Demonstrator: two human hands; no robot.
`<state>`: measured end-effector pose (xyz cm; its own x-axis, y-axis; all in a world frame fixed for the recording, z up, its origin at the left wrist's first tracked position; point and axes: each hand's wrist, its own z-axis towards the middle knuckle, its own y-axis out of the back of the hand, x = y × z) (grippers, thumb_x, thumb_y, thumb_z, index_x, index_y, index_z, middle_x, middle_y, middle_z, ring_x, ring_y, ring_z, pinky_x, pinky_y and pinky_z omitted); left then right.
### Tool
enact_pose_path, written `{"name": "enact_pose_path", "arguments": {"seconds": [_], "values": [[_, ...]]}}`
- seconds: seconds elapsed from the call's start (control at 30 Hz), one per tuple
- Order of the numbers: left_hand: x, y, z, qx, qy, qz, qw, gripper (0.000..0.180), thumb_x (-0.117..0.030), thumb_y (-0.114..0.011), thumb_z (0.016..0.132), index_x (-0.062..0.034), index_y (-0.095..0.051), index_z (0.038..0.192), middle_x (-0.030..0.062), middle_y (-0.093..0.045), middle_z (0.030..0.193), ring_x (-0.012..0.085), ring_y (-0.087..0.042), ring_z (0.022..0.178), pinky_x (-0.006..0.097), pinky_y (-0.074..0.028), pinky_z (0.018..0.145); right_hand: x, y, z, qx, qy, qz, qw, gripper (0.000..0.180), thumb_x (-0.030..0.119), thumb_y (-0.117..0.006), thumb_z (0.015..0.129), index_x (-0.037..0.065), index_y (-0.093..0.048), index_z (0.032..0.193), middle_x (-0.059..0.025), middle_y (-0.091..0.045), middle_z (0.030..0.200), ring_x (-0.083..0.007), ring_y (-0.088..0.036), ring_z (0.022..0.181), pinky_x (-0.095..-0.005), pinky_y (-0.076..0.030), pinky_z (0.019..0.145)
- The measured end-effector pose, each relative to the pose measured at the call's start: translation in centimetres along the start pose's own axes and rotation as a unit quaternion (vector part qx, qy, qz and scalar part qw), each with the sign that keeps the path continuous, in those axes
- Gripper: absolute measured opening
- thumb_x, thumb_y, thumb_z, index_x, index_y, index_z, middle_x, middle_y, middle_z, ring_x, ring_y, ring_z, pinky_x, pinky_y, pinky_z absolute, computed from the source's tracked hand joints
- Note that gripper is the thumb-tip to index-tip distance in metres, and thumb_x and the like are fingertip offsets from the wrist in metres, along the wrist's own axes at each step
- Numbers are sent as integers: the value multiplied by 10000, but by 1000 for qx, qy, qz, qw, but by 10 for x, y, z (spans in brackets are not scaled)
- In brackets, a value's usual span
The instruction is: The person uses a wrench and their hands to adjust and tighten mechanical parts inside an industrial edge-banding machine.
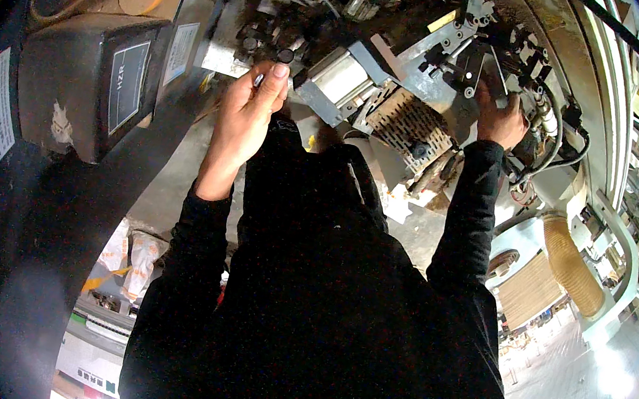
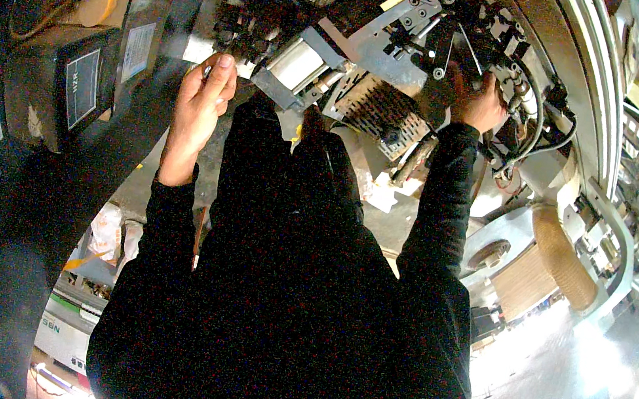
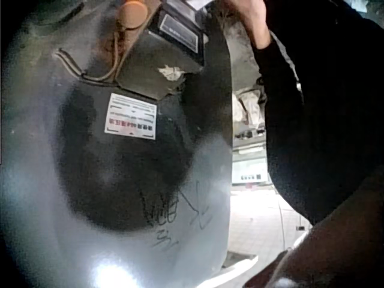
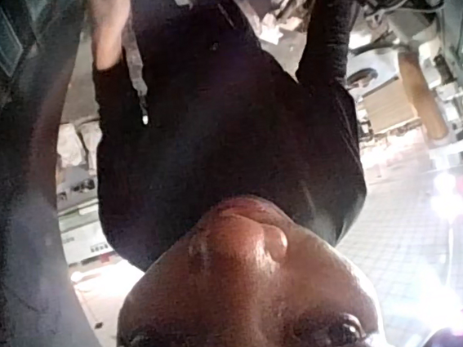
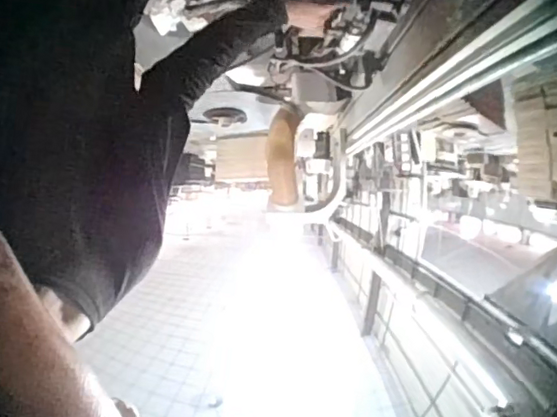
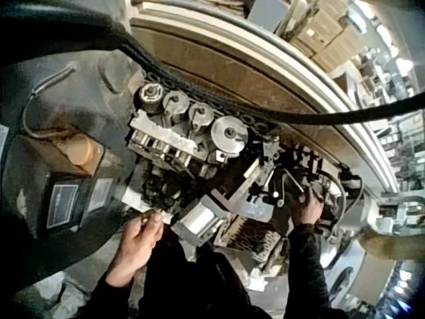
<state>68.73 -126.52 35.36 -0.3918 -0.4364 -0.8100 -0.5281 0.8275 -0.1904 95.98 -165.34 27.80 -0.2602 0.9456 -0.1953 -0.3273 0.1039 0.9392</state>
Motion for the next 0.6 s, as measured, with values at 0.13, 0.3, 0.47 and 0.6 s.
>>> {"name": "enact_pose_path", "arguments": {"seconds": [0.13, 0.3, 0.47, 0.6], "values": [[-3, 1, -1, 17, 16, 26, 999, 403, -394, -570, 1093, -85, -529, 837, -66, -419, 722, 45, -356, 661, 247, -296, 591, 14, -8, 7, 16, -8, -6, 1000, 650, 705, -726, 816, 107, -706, 1072, -110, -740, 844, -329, -717, 719, -448, -548, 614], [1, -4, 7, 24, 18, 43, 999, 421, -402, -560, 1096, -82, -522, 824, -62, -431, 715, 50, -360, 650, 255, -297, 591, -30, -32, -4, 46, 87, -19, 995, 458, 401, -685, 955, 79, -637, 1276, -142, -744, 1050, -326, -722, 734, -416, -565, 604], [-5, -10, 9, 35, 18, 65, 997, 428, -405, -551, 1100, -89, -496, 816, -65, -416, 712, 45, -342, 643, 260, -275, 580, -52, -49, -11, 118, 57, 35, 991, 381, 417, -723, 953, 110, -592, 1135, -173, -725, 994, -396, -701, 832, -500, -544, 663], [-7, -9, 12, 31, 28, 51, 998, 420, -415, -543, 1102, -109, -480, 822, -82, -376, 705, 26, -306, 620, 242, -233, 543, -19, -24, -4, 50, 29, 15, 998, 380, 417, -745, 893, 133, -640, 1123, -112, -728, 852, -332, -687, 678, -421, -513, 566]]}}
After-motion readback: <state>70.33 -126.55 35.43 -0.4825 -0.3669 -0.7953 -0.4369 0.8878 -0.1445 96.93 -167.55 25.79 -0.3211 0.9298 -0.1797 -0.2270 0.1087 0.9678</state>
